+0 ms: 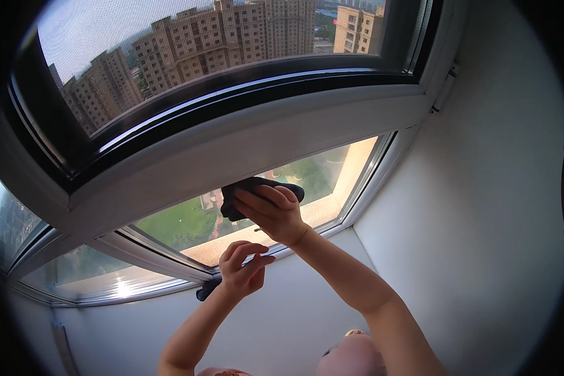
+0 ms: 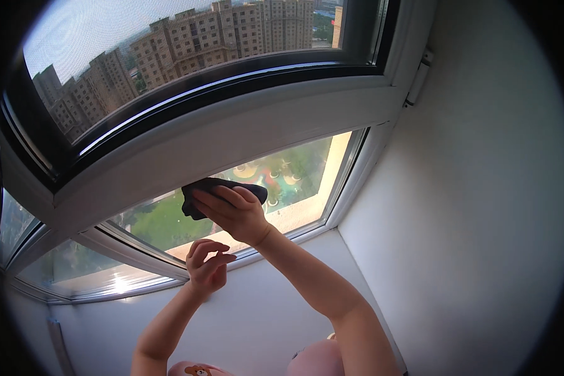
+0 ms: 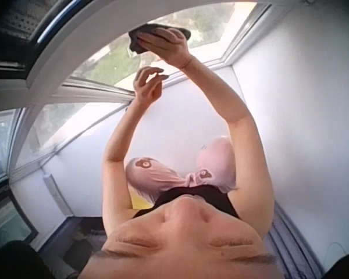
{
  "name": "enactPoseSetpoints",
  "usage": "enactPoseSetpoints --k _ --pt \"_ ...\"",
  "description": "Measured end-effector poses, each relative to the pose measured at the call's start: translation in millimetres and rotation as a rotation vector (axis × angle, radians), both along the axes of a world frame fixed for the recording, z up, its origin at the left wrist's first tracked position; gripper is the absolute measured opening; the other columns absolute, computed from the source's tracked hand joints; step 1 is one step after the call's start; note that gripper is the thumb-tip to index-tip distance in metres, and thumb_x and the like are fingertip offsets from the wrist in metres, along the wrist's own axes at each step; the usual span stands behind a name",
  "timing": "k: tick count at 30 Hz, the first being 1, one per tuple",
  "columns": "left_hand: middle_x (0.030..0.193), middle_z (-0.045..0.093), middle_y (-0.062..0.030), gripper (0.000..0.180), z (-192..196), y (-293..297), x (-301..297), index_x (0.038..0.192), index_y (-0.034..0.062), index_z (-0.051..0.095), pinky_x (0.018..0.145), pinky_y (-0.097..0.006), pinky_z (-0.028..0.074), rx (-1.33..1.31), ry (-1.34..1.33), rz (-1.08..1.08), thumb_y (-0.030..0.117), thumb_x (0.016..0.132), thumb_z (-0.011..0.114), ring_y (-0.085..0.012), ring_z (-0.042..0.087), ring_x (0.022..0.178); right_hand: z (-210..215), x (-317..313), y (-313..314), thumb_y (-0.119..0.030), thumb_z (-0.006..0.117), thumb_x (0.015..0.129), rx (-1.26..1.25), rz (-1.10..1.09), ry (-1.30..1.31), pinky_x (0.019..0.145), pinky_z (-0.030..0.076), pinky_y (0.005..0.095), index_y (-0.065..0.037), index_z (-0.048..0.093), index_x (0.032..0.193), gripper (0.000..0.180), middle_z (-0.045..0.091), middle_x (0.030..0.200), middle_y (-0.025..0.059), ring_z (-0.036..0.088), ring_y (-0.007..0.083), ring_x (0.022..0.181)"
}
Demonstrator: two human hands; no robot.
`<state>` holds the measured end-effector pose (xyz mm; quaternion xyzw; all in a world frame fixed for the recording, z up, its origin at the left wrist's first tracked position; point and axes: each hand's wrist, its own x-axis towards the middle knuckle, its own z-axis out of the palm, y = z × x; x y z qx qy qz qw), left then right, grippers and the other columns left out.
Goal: The person cleans a window by wiping the open glass pane with magnetic cleaning pads, closing and latching the window, and wiping down the window frames and glass panes with the pads.
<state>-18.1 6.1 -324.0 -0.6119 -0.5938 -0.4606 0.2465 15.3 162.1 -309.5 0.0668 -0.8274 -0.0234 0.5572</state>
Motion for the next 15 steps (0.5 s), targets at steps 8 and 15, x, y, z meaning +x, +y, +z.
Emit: enactPoseSetpoints --k 8,15 --pt "0.085 0.061 -0.0039 0.030 -19.3 70.5 36.4 0.076 0.0127 0.066 0.060 -0.028 0.047 -0.051 -0.077 -0.178 -0.011 0.062 0.054 -0.0193 0.056 0.073 19.9 96.5 155.9 -0.009 0.065 0.070 0.096 -0.264 0.062 0.080 0.046 0.0323 -0.017 0.068 0.093 0.024 0.062 0.111 -0.0050 0.054 0.0191 0.096" --pt "0.088 0.060 -0.0062 0.033 -22.1 111.1 58.6 0.081 0.0107 0.067 0.055 -0.024 0.049 -0.030 -0.236 -0.228 -0.014 0.061 0.056 -0.0168 0.059 0.071 -3.9 103.8 177.6 0.006 0.053 0.073 -0.246 -0.442 0.243 0.085 0.046 0.0423 -0.003 0.062 0.101 0.031 0.059 0.116 0.0152 0.053 0.0351 0.102"
